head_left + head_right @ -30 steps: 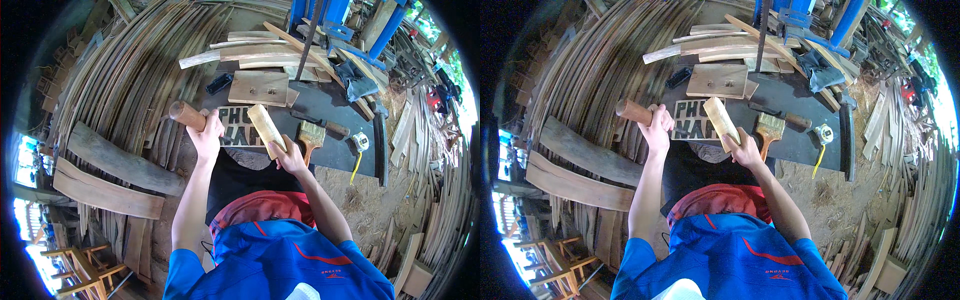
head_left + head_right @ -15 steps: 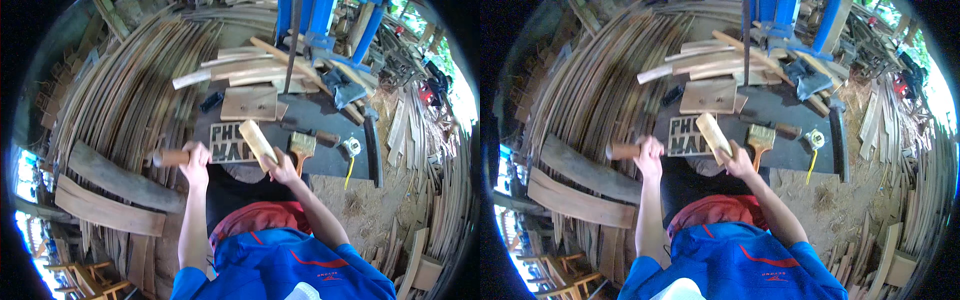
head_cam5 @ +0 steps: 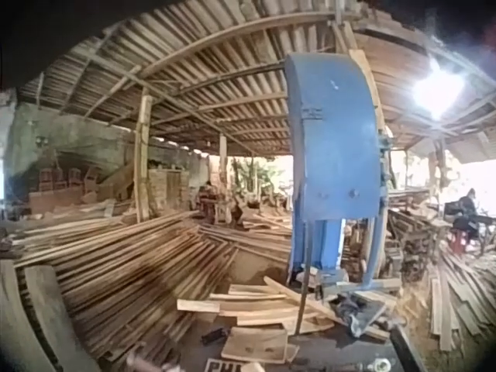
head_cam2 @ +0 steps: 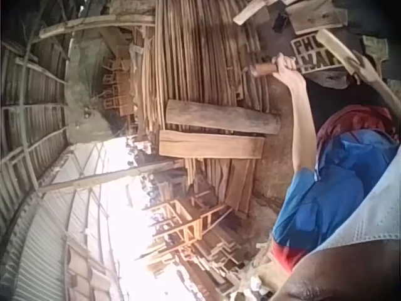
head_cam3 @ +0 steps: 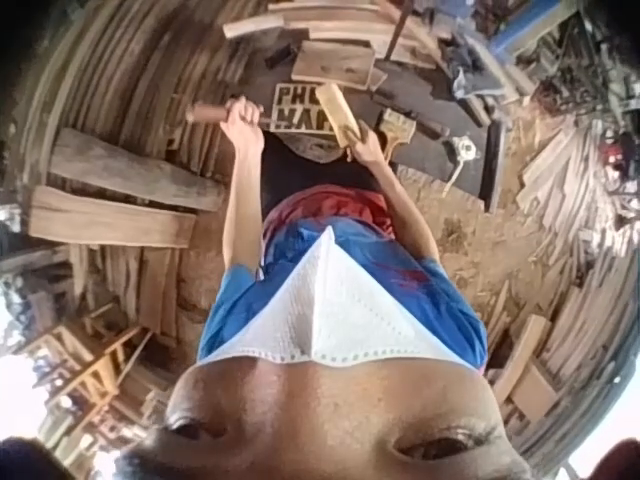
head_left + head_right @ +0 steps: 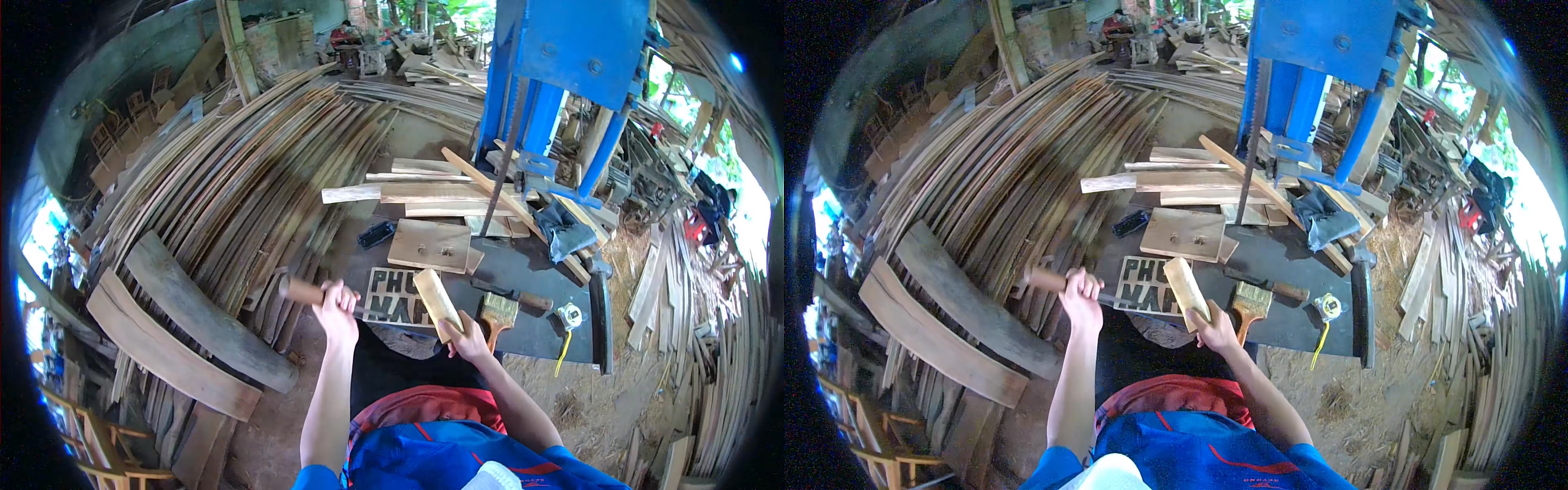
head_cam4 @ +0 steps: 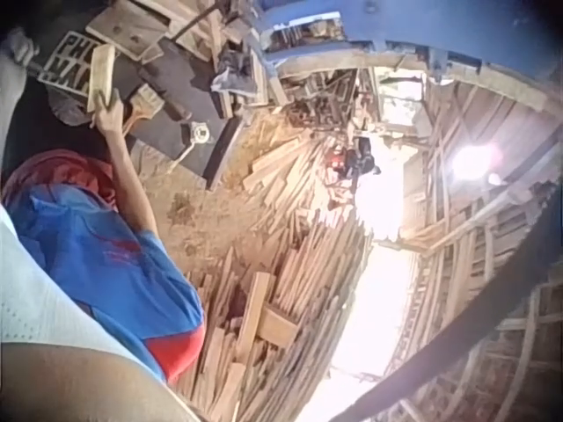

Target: Carving letters into a piece of wood using a chisel and mallet.

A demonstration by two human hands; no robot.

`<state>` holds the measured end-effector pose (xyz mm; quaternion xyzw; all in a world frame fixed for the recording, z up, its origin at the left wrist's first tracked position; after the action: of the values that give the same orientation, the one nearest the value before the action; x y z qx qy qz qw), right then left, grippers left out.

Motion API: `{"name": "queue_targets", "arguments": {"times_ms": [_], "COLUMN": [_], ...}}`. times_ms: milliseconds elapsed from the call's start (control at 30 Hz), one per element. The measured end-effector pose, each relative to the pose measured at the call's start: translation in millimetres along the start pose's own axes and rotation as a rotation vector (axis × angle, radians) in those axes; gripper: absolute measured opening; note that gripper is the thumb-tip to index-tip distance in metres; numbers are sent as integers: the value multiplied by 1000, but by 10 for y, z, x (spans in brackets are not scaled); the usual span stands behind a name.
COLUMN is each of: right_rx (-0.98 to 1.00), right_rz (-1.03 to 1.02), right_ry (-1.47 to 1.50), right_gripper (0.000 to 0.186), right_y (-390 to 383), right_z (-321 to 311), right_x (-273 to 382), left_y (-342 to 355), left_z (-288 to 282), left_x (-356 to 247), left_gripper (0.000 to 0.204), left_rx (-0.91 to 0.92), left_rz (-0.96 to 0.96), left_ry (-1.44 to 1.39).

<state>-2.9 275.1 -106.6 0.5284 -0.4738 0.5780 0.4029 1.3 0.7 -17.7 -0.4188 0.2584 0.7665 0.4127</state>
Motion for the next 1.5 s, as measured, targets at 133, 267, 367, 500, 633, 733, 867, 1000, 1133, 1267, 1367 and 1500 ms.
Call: {"name": "queue_targets", "arguments": {"times_ms": [133, 267, 367, 500, 633, 733, 867, 1000, 1133, 1267, 1367, 1500], "right_rx": [-9, -14, -9, -23, 21, -22, 21, 12, 10, 11, 11, 17], "right_rz": [29, 5, 10, 18, 4, 21, 47, 32, -3, 11, -12, -13], "right_ry": [39, 10, -7, 4, 0, 18, 42, 47, 30, 59, 26, 12], "right_gripper": [44, 46, 47, 45, 45, 46, 47, 43, 39, 38, 41, 36], "right_y": [-28, 3, 26, 50, 62, 17, 26, -37, -70, 40, 103, 74], "right_z": [7, 17, 6, -15, 48, 13, 12, 16, 15, 37, 20, 19], "right_x": [27, 45, 46, 109, 81, 52, -19, -9, 62, 87, 112, 145], "left_y": [223, 298, 300, 327, 335, 410, 484, 491, 591, 640, 696, 653], "left_z": [247, 407, 426, 431, 390, 549, 756, 752, 601, 513, 506, 520], "left_x": [45, 68, 89, 82, 76, 234, 140, 70, 124, -16, 7, 112], "left_gripper": [35, 35, 32, 35, 34, 29, 33, 38, 37, 34, 37, 35], "left_rx": [-24, 28, 54, 42, 53, 222, 369, 409, 262, 132, 131, 133], "left_rz": [25, 10, 18, 7, -26, -137, -139, -102, -113, -78, -89, -107], "left_ry": [-23, 37, 50, 73, 57, 123, 205, 238, 134, 116, 62, 58]}}
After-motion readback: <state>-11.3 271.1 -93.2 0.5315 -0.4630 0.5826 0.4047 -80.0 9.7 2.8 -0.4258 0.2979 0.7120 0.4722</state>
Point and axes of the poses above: each hand's wrist, its own y-axis towards the middle knuckle, its own z-axis out of the palm, x = y × z, the point moved 4 cm from there along y, towards the middle knuckle, and after that the axes turned 11 degrees about y, right-handed, at the moved point
